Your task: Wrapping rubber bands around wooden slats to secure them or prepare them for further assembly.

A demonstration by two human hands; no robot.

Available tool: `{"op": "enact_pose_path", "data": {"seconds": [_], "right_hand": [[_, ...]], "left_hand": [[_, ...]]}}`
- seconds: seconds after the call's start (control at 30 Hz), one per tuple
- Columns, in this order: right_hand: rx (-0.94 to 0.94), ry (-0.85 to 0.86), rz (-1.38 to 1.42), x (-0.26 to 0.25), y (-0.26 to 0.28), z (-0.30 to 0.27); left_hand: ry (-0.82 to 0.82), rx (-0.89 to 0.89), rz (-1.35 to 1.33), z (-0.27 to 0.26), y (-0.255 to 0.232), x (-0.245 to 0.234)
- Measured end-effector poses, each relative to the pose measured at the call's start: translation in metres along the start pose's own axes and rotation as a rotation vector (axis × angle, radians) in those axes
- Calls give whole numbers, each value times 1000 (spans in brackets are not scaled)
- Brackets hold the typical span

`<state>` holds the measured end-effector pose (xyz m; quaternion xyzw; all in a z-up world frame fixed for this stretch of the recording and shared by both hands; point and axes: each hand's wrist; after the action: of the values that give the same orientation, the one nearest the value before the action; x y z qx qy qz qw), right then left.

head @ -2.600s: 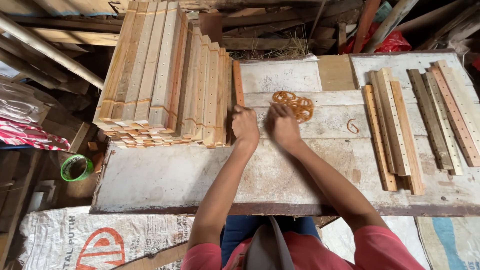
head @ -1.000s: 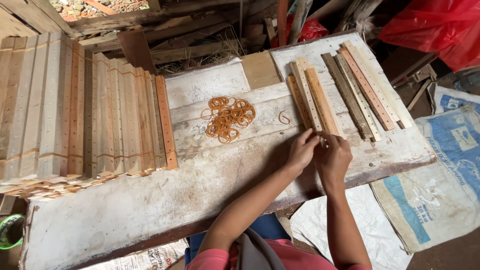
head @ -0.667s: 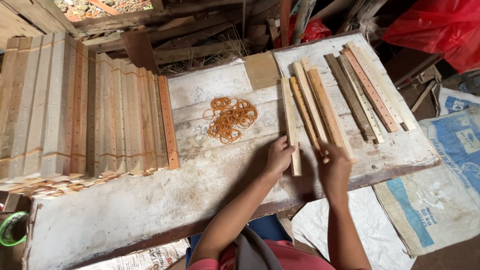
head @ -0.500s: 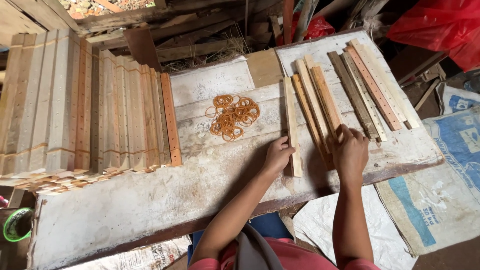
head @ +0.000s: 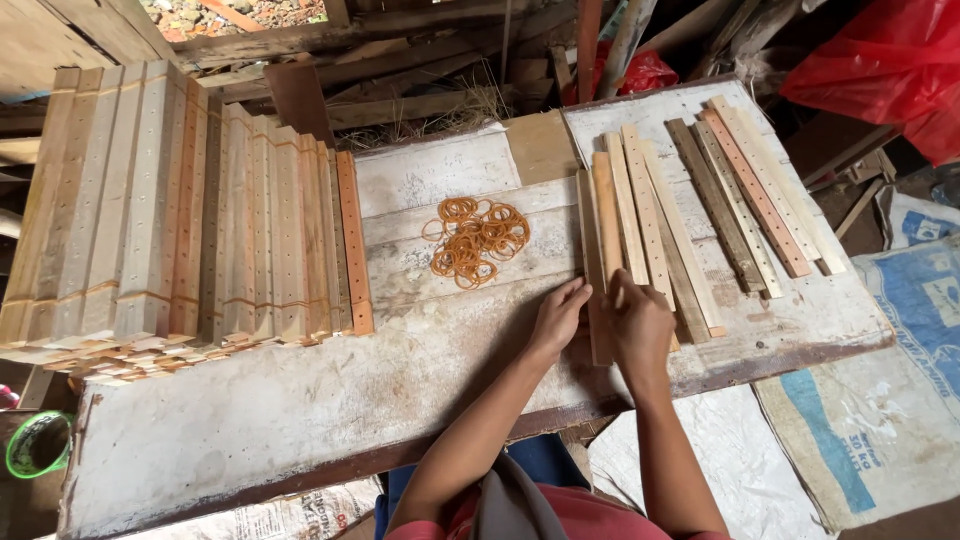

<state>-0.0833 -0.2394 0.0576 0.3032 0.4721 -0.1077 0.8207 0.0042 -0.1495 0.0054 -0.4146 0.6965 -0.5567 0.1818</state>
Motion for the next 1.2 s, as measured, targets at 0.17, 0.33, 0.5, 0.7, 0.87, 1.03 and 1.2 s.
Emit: {"op": "enact_pose_path", "data": {"seconds": [0.17,0.33,0.5,0.7,0.87,1.03,1.2], "right_hand": [[25,20,32,20,4,-7],[26,59,5,41,-20,-13],[-62,222,187,23,-21,-6],[224,356,714,-20,-5,39],[304,332,1068,6,20,45],[391,387,1146,25,42,17],[550,283,1146,23,75,-16]], "left_hand": [[31,15,-7,-10,-15,1],[2,5,7,-25,-33,5],[-81,5,120,0,-6,1],[77,63,341,-117,-86,-56],[44,70,490,-179,-103,-117],[-5,79,687,-166,-62,-179],[-340,510,1154,-156,-25,-198]]}}
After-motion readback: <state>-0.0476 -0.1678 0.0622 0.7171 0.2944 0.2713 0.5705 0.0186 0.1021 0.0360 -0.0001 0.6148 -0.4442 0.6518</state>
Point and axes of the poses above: each hand's wrist, its own z-axis towards the middle knuckle, its own x-axis out of the palm, y = z × x, and after that the axes turned 4 degrees about -z, right-handed
